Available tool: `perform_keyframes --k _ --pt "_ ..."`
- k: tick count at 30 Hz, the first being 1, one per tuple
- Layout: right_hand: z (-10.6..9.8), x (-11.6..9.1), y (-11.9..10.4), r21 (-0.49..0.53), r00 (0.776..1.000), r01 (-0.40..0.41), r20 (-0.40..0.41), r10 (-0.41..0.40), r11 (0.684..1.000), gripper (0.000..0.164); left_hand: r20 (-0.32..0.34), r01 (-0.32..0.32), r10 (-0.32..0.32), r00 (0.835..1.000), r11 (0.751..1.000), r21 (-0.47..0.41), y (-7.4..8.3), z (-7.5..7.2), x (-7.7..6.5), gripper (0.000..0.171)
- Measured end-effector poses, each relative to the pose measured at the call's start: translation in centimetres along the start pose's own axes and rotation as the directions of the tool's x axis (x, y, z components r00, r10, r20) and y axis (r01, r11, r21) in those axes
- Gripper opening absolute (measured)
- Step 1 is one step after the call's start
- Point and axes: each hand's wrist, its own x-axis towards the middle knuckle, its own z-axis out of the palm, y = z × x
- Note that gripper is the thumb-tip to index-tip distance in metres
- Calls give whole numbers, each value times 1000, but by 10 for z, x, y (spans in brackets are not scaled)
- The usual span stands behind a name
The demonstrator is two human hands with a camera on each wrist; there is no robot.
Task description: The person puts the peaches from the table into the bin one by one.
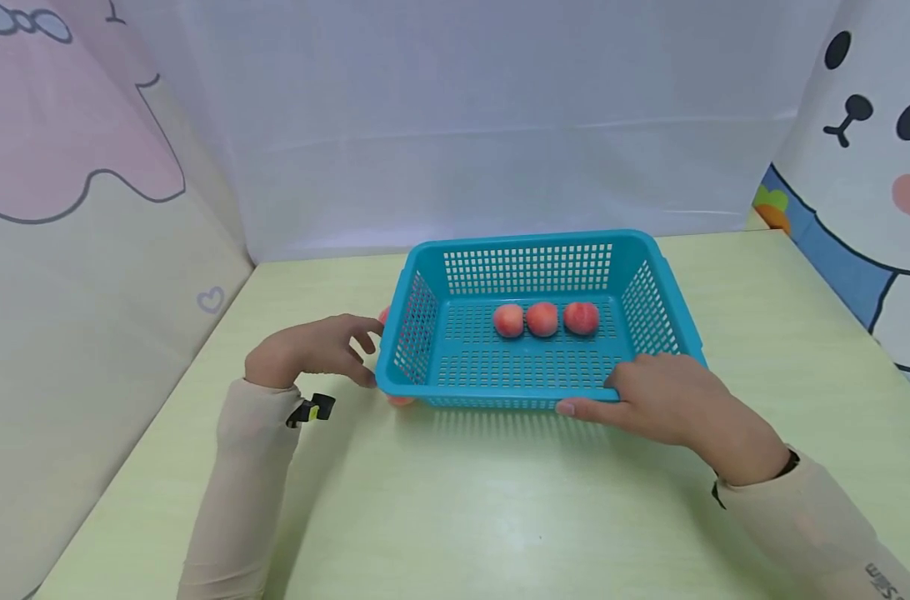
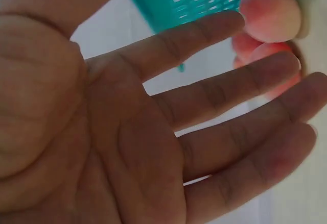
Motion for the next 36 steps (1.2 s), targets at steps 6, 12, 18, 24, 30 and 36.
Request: perform_keyframes --k 6,12,18,24,30,36 --pt "-3 -1 -1 13 1000 9 16 -9 1000 51 89 -80 85 992 995 -59 -3 8 13 62" --pt "-3 -1 0 13 1000 8 20 -8 1000 51 154 -160 191 969 967 -196 3 14 20 59" --pt "-2 -1 0 15 1000 5 24 -5 1000 50 291 -157 226 930 957 -243 4 23 30 27" --pt "-2 0 -1 6 1000 7 15 -7 1000 52 303 -219 284 910 948 -229 4 28 35 21" --pt "-2 0 -1 4 1000 2 11 -3 1000 53 263 -217 273 925 950 -224 7 30 35 22" --pt "-2 0 0 8 1000 2 14 -2 1000 53 258 -176 224 940 964 -199 6 27 32 25"
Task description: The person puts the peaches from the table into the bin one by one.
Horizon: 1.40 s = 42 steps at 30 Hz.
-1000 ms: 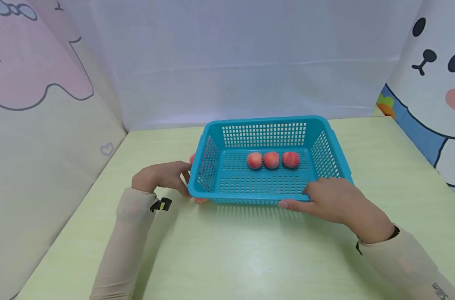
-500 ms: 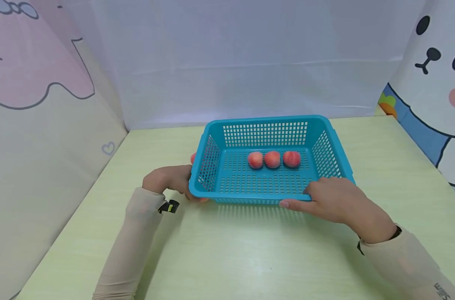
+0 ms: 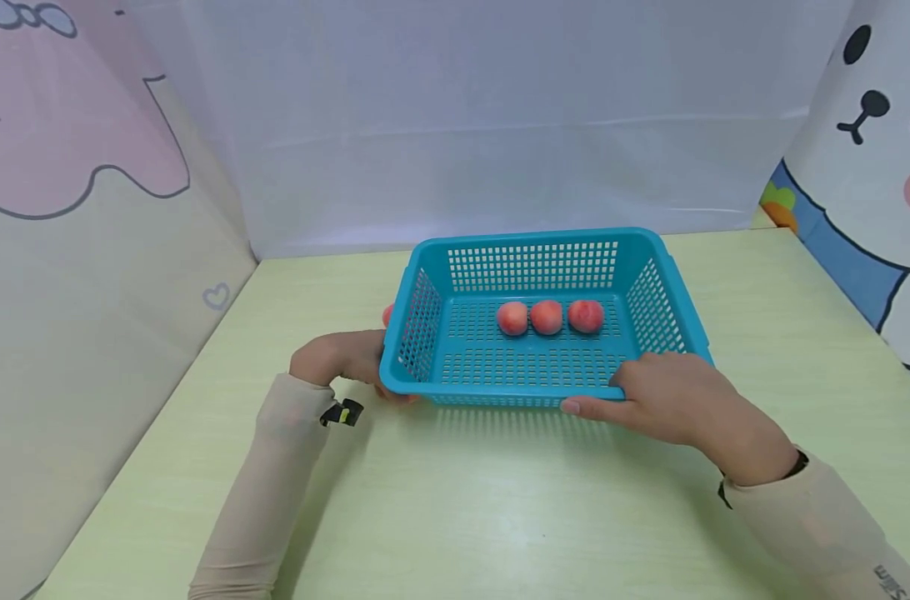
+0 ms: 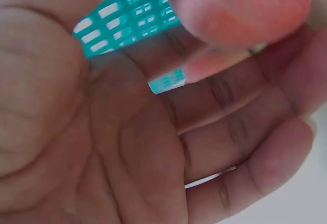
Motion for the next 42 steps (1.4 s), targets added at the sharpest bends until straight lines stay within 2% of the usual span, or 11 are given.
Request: perform_keyframes --k 3,8,12,16,20,23,25,32,39,42 --pt "0 0 0 2 1000 0 5 0 1000 53 -72 71 -69 995 997 32 -2 -4 -6 29" --pt "-1 0 -1 2 1000 -9 9 9 1000 54 -190 188 -166 968 977 101 -3 -13 -21 30" --pt "-1 0 0 5 1000 -3 7 3 1000 53 -261 227 -184 948 963 143 -4 -19 -29 36" --pt "-1 0 1 3 1000 1 14 -1 1000 52 -311 238 -189 932 963 128 -5 -22 -35 41" --pt "-1 1 2 0 1000 6 17 -6 1000 55 -348 187 -148 926 979 81 -6 -25 -40 46" --pt "-2 1 2 -1 1000 7 17 -7 1000 56 -372 114 -84 925 992 60 -5 -27 -44 53" --pt "-1 1 2 3 1000 5 17 -5 1000 54 -400 80 -47 915 994 68 -4 -29 -48 56" --pt "0 1 3 -4 1000 5 -1 -5 1000 51 -461 -32 79 884 993 110 4 -32 -56 38" --pt "0 1 3 -7 1000 5 0 -5 1000 52 -497 -92 133 858 990 105 12 -31 -52 35" --pt "0 1 2 -7 1000 -3 3 3 1000 53 -517 -100 133 845 991 92 16 -29 -50 37"
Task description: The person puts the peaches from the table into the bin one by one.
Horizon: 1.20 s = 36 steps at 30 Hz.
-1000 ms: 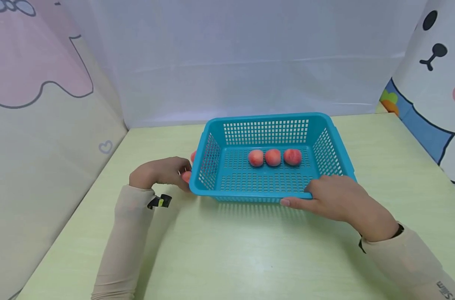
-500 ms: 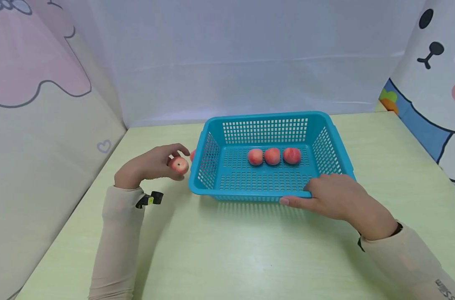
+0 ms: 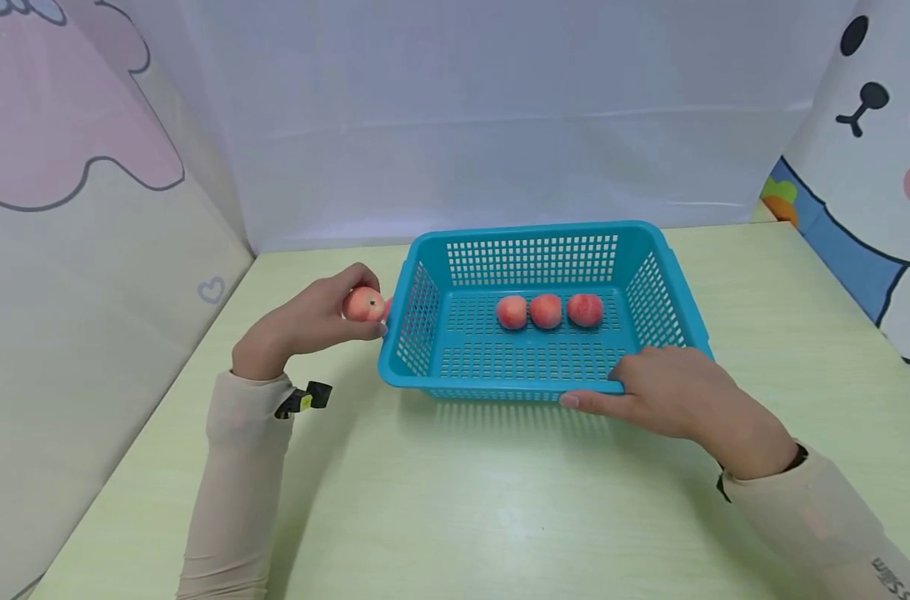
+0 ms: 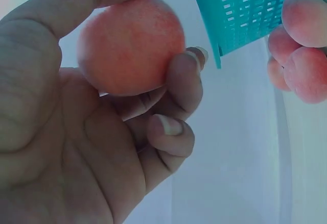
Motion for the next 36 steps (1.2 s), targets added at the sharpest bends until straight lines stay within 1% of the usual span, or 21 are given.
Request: perform_keyframes --k 4,6,8,10,13,15,21,28,31,33,36 --pt "0 1 0 2 1000 0 10 0 1000 56 -26 6 -7 1000 1000 -20 3 2 0 39" --pt "-1 1 1 1 1000 5 13 -5 1000 58 -34 -13 12 999 1000 -13 5 3 0 40" --pt "-1 1 1 1 1000 5 15 -5 1000 59 -39 -44 44 998 999 -1 6 3 1 39" --pt "-1 1 1 0 1000 8 16 -8 1000 59 -43 -77 77 996 997 10 7 4 1 31" --pt "0 1 2 2 1000 11 14 -11 1000 54 -50 -101 102 994 995 15 8 4 0 19" --pt "-1 1 1 4 1000 15 12 -15 1000 52 -59 -113 114 992 993 12 8 5 0 16" --pt "0 2 1 -1 1000 5 9 -5 1000 54 -69 -172 174 982 985 24 8 7 3 18" --pt "-1 1 1 4 1000 6 15 -6 1000 55 -75 -191 193 978 981 32 10 8 4 20" --pt "0 1 2 0 1000 -4 16 4 1000 57 -80 -211 215 973 976 52 11 8 3 22" --pt "-1 1 2 1 1000 4 18 -4 1000 58 -86 -224 229 970 972 68 13 8 2 23" --pt "-1 2 2 2 1000 -1 20 1 1000 59 -108 -233 242 964 968 90 14 8 1 21"
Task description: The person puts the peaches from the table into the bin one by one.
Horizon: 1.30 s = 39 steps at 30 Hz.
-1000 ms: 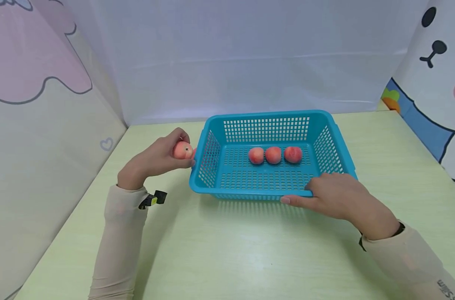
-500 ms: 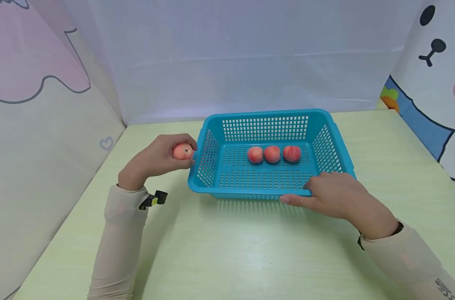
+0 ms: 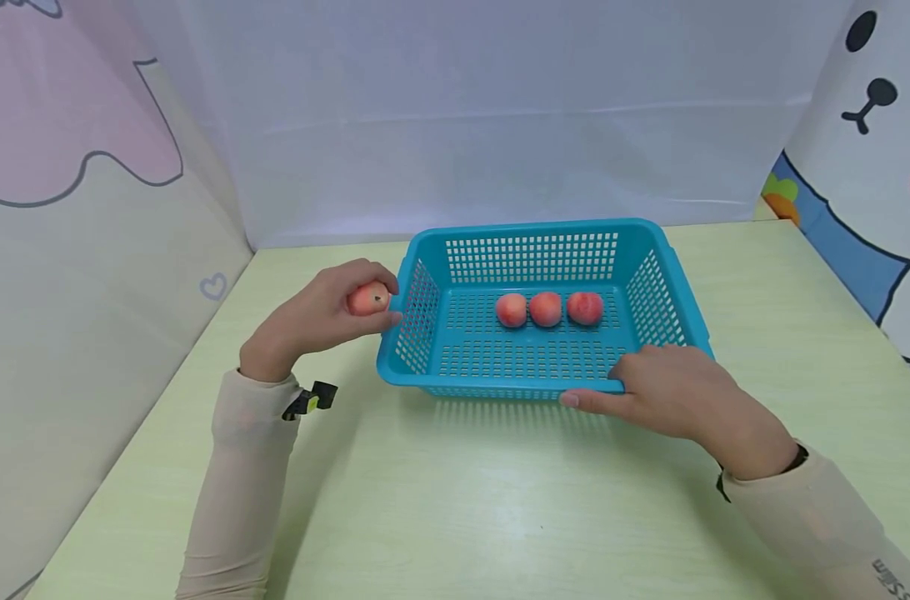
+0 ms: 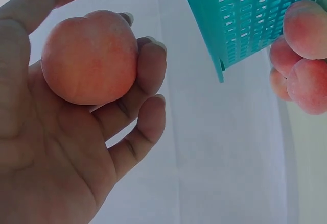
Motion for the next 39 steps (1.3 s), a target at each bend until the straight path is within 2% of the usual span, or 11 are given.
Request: perform_keyframes --k 5,16,21,24,31,36,39 --pt "1 0 0 4 1000 6 -10 -6 1000 56 -45 -30 31 999 999 26 5 1 0 9" --pt "1 0 -1 5 1000 16 -10 -16 1000 56 -68 -11 17 998 996 90 8 2 2 12" --pt "1 0 0 -1 1000 5 -7 -5 1000 56 -92 -18 29 995 992 121 10 5 4 13" --pt "1 0 0 -4 1000 5 -2 -5 1000 59 -99 -18 32 995 990 140 13 7 5 18" --pt "0 0 0 -2 1000 4 3 -4 1000 60 -144 -17 41 989 987 161 20 8 5 49" --pt "0 0 -1 2 1000 -1 5 1 1000 58 -188 -54 86 978 984 167 22 7 6 50" --pt "1 0 -1 0 1000 -1 -2 1 1000 55 -187 -51 84 979 984 172 22 7 7 49"
